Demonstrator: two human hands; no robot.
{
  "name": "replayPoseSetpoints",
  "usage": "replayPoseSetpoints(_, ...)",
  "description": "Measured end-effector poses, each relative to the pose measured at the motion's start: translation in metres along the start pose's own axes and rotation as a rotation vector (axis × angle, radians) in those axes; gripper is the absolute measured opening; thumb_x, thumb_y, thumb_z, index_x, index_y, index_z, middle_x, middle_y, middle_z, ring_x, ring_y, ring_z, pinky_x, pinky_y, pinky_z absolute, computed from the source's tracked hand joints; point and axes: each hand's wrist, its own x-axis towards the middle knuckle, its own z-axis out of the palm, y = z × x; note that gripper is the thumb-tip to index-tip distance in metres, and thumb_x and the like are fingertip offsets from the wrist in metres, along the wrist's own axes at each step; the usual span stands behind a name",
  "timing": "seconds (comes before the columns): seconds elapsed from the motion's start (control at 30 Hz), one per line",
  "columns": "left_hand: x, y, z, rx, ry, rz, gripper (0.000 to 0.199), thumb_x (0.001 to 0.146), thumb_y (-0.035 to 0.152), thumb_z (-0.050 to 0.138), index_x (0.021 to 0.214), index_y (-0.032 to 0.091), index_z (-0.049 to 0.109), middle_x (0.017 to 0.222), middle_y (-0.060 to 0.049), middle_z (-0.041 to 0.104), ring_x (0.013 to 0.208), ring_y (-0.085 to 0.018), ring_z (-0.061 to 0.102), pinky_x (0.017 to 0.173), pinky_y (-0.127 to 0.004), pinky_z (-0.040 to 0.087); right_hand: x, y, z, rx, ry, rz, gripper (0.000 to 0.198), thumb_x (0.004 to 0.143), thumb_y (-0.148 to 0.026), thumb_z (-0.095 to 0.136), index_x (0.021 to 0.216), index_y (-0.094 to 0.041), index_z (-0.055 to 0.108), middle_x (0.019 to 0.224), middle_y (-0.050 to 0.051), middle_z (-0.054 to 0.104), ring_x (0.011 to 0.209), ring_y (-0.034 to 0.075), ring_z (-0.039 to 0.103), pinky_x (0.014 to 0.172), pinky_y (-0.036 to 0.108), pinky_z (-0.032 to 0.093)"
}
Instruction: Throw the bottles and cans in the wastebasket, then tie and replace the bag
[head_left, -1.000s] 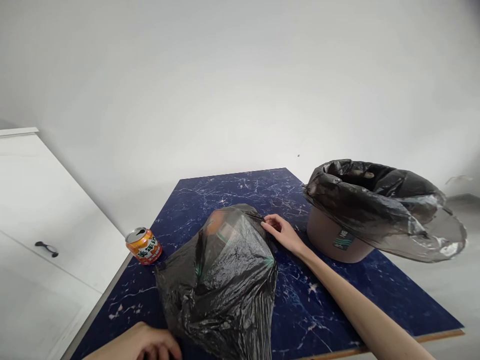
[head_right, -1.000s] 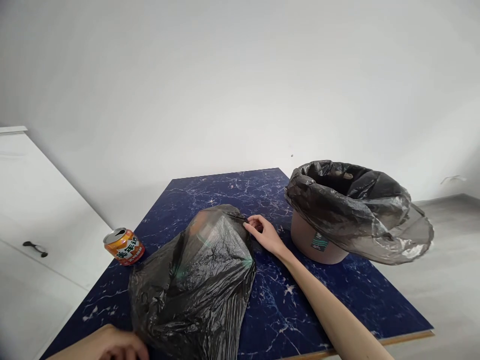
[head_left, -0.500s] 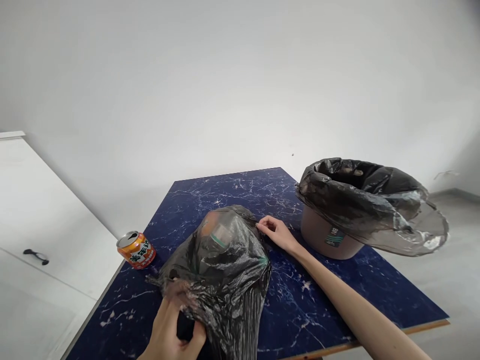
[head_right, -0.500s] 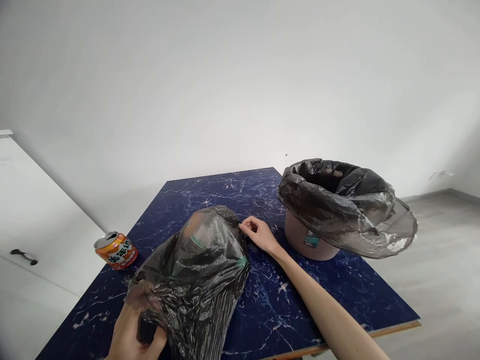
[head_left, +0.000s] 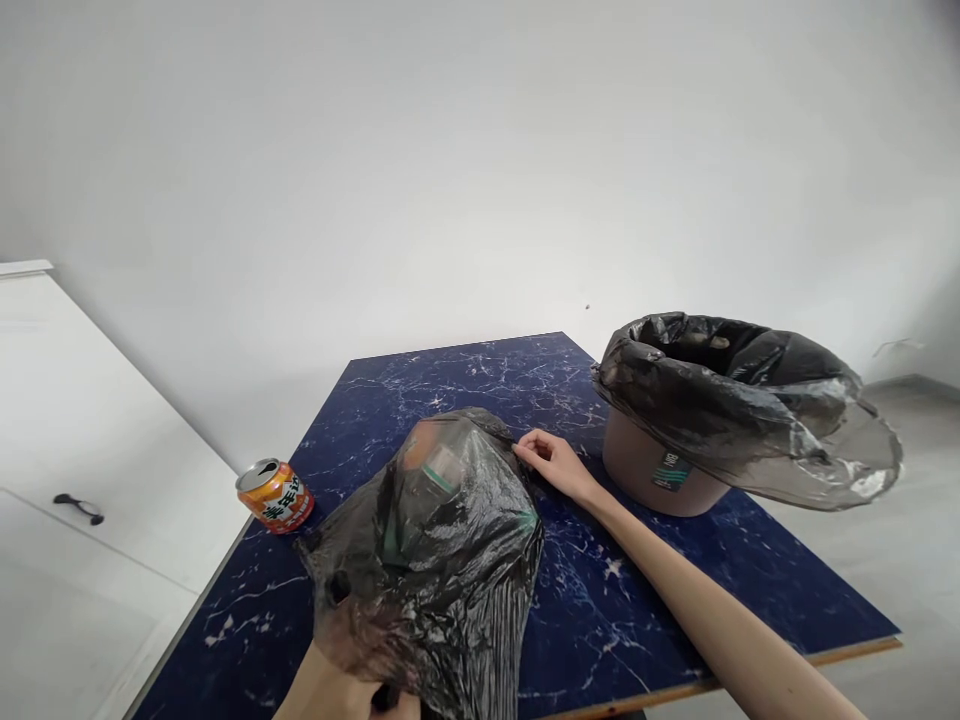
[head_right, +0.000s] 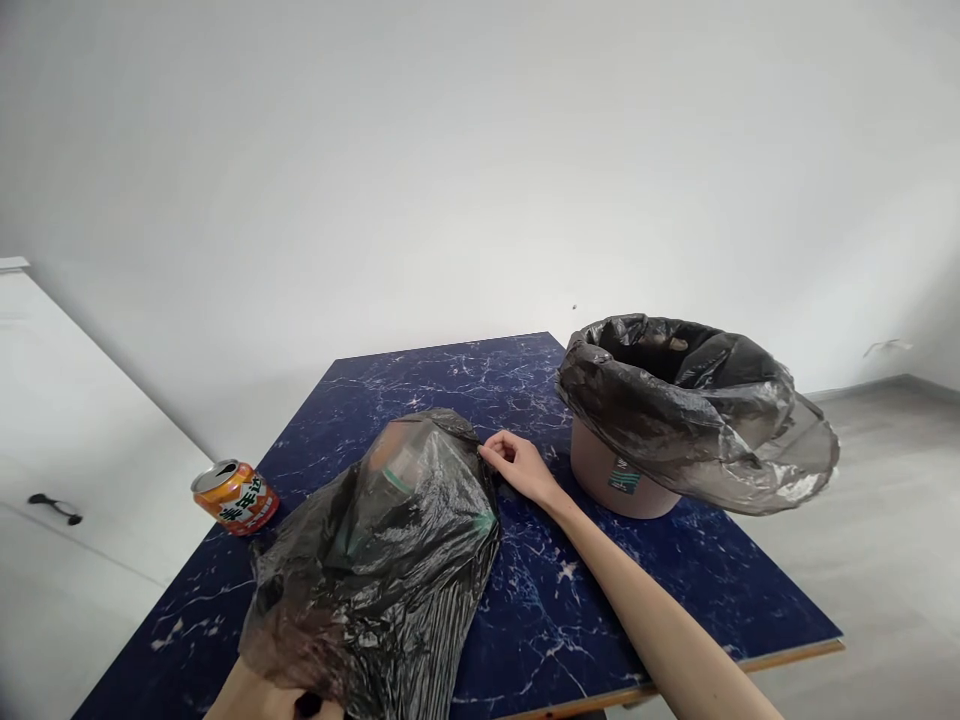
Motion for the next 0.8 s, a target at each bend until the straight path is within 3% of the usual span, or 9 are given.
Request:
replayPoseSetpoints(0.07,-0.008,0.003,0.005,0.067,0.158,0.024,0.016,0.082,0.014,0.054,0.080,0.024,0.066,0.075,-0.004,0.070,0.074,-0.022,0.069,0.078,-0.035,0.055,0.000,0.000,0.000,0.006,0.004,0.000,0.041,0.089,-0.065,0.071,0.086,-0.024,0.066,0.076,0.000,0.060,0.072,0.018,0.056,0.071,0.032,0.046)
replayPoseSetpoints(0.13,-0.014,0.006,0.008,0.130,0.266,0.008,0.023,0.081,0.013,0.057,0.099,0.023,0.068,0.089,-0.008,0.073,0.087,-0.026,0.071,0.089,-0.040,0.056,0.000,0.000,0.001,0.012,0.008,-0.001,0.041,0.088,-0.065,0.071,0.086,-0.024,0.066,0.075,0.000,0.060,0.072,0.018,0.056,0.071,0.033,0.046)
replayPoseSetpoints(0.27,-0.008,0.007,0.006,0.115,0.309,-0.136,0.030,0.082,0.014,0.062,0.111,0.020,0.061,0.109,-0.014,0.068,0.102,-0.032,0.067,0.091,-0.046,0.056,0.000,-0.001,0.001,0.018,0.012,0.000,0.040,0.088,-0.064,0.072,0.085,-0.024,0.066,0.076,0.000,0.061,0.072,0.018,0.056,0.071,0.033,0.045)
replayPoseSetpoints(0.33,0.001,0.009,0.002,0.101,0.243,-0.155,0.035,0.085,0.014,0.059,0.120,0.020,0.060,0.118,-0.016,0.068,0.108,-0.033,0.065,0.091,-0.047,0.054,-0.001,-0.001,0.001,0.019,0.012,0.001,0.039,0.088,-0.063,0.072,0.086,-0.024,0.067,0.076,0.000,0.061,0.072,0.018,0.056,0.071,0.033,0.045)
replayPoseSetpoints(0.43,0.010,0.012,-0.002,0.076,0.042,-0.082,0.040,0.088,0.011,0.052,0.124,0.022,0.066,0.118,-0.012,0.074,0.113,-0.032,0.067,0.101,-0.051,0.048,-0.001,-0.002,0.001,0.020,0.013,0.003,0.039,0.088,-0.063,0.072,0.086,-0.024,0.067,0.077,0.000,0.062,0.072,0.018,0.056,0.071,0.033,0.045)
replayPoseSetpoints(0.53,0.008,0.012,0.000,0.015,-0.076,0.007,0.038,0.088,0.010,0.047,0.114,0.022,0.072,0.104,-0.010,0.079,0.109,-0.030,0.071,0.109,-0.051,0.047,-0.002,-0.004,0.002,0.024,0.015,0.005,0.041,0.087,-0.064,0.073,0.085,-0.024,0.066,0.074,-0.001,0.061,0.071,0.018,0.056,0.070,0.033,0.045)
replayPoseSetpoints(0.6,0.001,0.005,0.003,-0.019,-0.122,0.030,0.034,0.090,0.013,0.043,0.101,0.023,0.074,0.093,-0.009,0.078,0.095,-0.028,0.075,0.098,-0.045,0.055,-0.002,-0.005,0.002,0.031,0.015,0.008,0.041,0.086,-0.065,0.073,0.085,-0.024,0.066,0.073,-0.001,0.061,0.069,0.018,0.056,0.070,0.033,0.046)
replayPoseSetpoints(0.7,-0.012,-0.015,0.005,0.052,-0.215,-0.118,0.029,0.094,0.020,0.046,0.097,0.026,0.074,0.086,-0.007,0.079,0.075,-0.025,0.075,0.070,-0.034,0.058,-0.002,-0.006,0.001,0.046,0.032,0.017,0.041,0.087,-0.065,0.072,0.085,-0.025,0.065,0.071,-0.002,0.060,0.067,0.018,0.057,0.070,0.033,0.047)
replayPoseSetpoints(0.8,-0.023,-0.037,0.006,0.190,-0.296,-0.407,0.034,0.093,0.027,0.050,0.115,0.028,0.076,0.092,-0.007,0.081,0.069,-0.027,0.076,0.059,-0.033,0.056,-0.001,-0.007,-0.002,0.062,0.063,0.029,0.040,0.088,-0.064,0.071,0.085,-0.025,0.064,0.071,-0.002,0.060,0.068,0.018,0.058,0.070,0.033,0.047)
